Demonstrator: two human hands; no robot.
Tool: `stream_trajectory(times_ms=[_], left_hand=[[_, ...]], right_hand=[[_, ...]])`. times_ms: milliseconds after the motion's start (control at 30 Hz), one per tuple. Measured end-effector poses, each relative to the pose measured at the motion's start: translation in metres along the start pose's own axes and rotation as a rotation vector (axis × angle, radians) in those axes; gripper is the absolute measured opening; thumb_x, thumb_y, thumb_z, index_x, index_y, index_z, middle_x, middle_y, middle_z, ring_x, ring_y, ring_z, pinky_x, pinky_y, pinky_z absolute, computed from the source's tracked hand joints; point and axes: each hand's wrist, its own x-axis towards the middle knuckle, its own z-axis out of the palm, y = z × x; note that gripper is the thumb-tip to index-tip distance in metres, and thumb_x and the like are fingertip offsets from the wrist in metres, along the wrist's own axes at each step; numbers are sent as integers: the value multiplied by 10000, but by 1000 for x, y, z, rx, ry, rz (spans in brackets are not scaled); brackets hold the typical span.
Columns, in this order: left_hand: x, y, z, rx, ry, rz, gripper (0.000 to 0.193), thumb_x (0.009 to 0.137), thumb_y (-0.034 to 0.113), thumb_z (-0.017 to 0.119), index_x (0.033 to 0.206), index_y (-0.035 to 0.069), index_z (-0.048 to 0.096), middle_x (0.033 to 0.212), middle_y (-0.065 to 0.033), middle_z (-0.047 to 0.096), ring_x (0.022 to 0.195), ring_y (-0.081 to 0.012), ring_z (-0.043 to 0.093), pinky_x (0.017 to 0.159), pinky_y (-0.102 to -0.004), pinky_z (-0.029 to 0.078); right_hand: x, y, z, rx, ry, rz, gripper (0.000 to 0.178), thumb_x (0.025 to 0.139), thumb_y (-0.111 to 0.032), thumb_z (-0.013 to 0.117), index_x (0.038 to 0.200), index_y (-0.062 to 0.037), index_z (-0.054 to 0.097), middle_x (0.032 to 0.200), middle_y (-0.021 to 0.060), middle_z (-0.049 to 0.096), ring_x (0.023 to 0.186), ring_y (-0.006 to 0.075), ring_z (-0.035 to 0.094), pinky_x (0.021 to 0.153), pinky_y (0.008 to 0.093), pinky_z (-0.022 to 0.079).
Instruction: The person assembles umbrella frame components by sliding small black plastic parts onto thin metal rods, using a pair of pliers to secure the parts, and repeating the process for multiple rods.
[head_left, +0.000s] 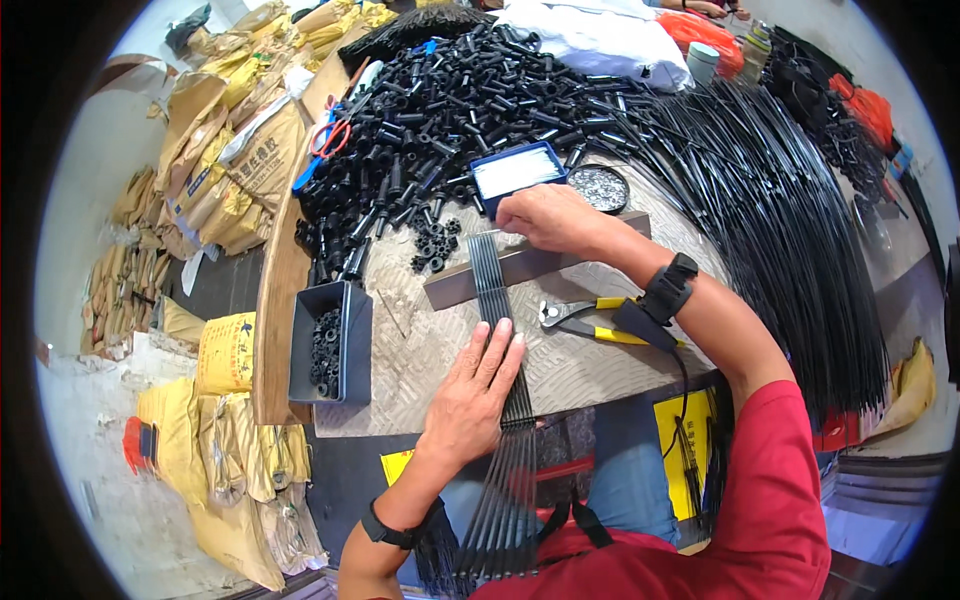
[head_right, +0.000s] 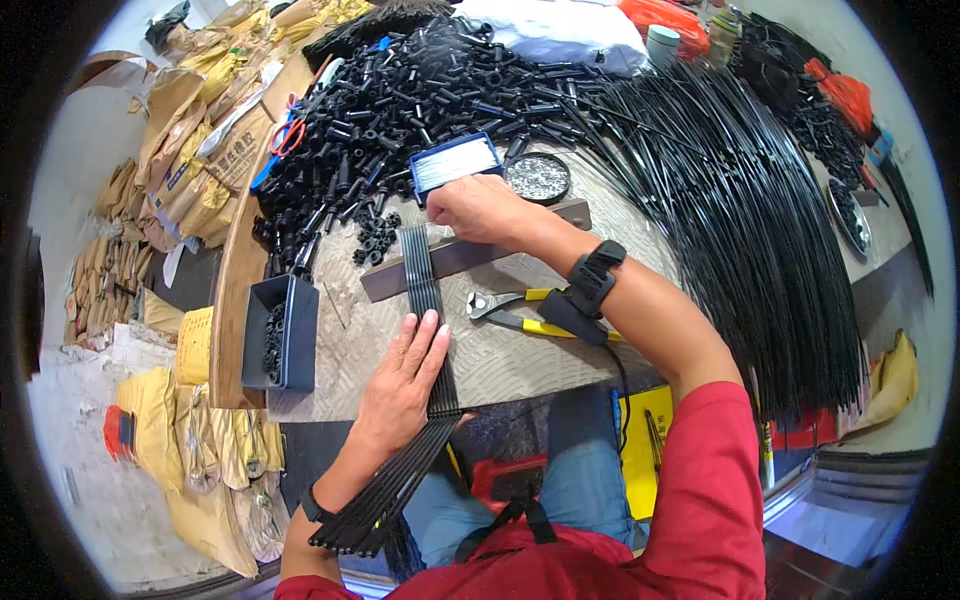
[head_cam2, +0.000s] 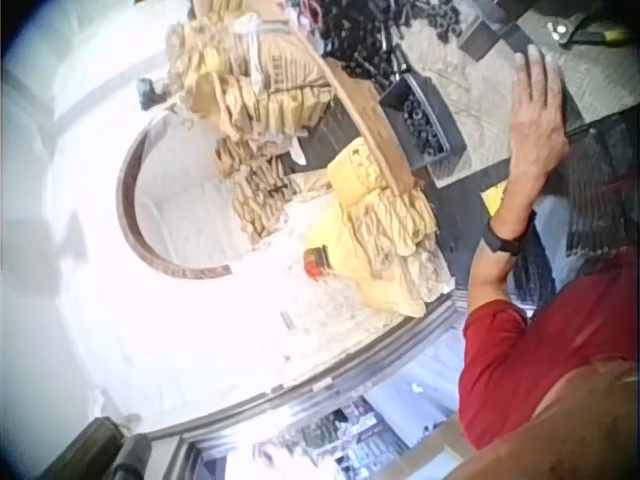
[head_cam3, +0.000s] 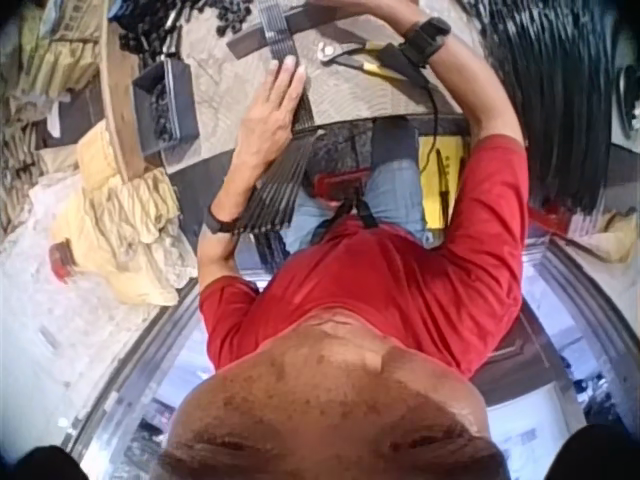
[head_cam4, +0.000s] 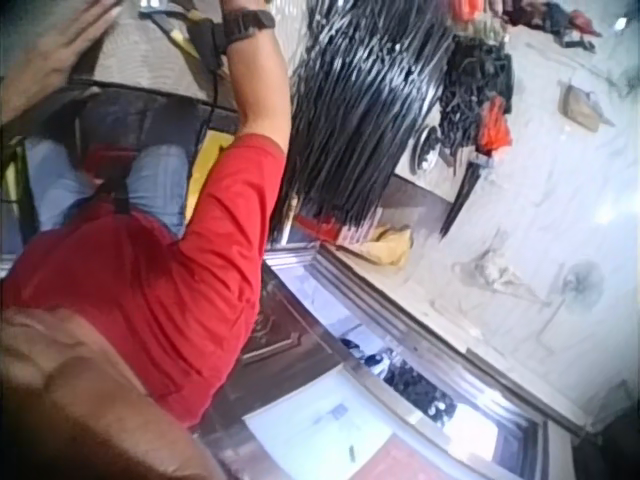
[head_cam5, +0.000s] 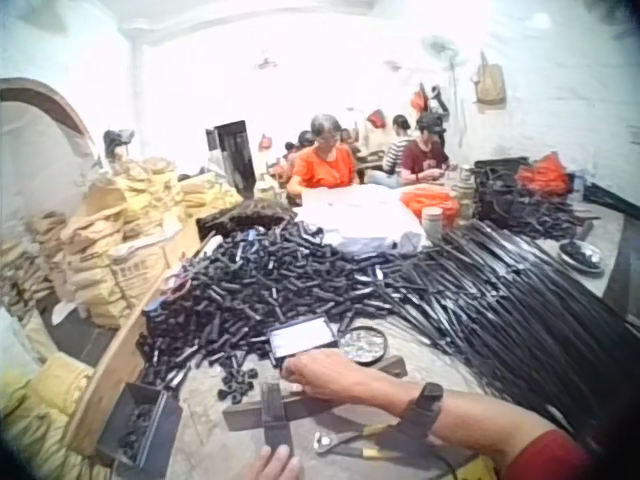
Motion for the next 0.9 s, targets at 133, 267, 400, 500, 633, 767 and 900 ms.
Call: stream_trajectory(times_ms=[133,267,400,500,633,767,900], left_hand=[[0,2,-3,78,8,-7,767,704,437,630,1285,15,360,1372,-168,281,1266,-362,260,1028,-409,266],[-3,-4,2,104,5,-3,671,747,362,583,1287,29,364,1378,-147,282,1267,-346,268,1023,-411,273],[-4,-4,1,72,33,2,625,759,305,553,1287,29,365,1371,-148,293,1262,-336,280,1020,-410,280],[-7,-5,0,33,33,1,669,740,337,574,1288,20,357,1365,-164,293,1261,-337,280,1025,-406,273],[-9,-10,6,68,17,26,699,738,346,580,1303,20,330,1375,-174,270,1273,-334,259,1028,-409,264],[-10,-5,3,58,71,-14,693,742,328,571,1313,28,316,1384,-159,263,1284,-332,241,1030,-430,250],[-9,-3,-1,241,39,13,738,736,405,577,1315,30,314,1390,-138,263,1284,-330,241,1028,-442,243]], right_hand=[[2,0,3,-29,51,-98,113,805,-158,532,852,-82,599,807,89,606,778,275,585,662,373,450],[8,-3,10,26,88,-114,136,794,-139,541,911,-73,566,756,102,615,734,284,591,644,377,448],[1,-4,0,-45,193,-107,186,779,-160,571,949,-86,558,743,89,626,710,270,602,615,376,451],[-6,-7,-16,-185,61,-16,133,767,-172,572,876,-98,589,794,85,628,742,267,601,625,379,455],[0,-18,-1,-213,75,-68,88,743,-184,584,747,-107,628,842,75,627,773,250,602,635,381,461],[23,-6,-10,-121,212,-20,104,748,-184,584,789,-121,656,788,64,615,753,257,597,643,379,463],[46,7,-28,-546,43,136,113,728,-166,584,778,-88,649,890,119,591,811,302,598,667,401,478]])
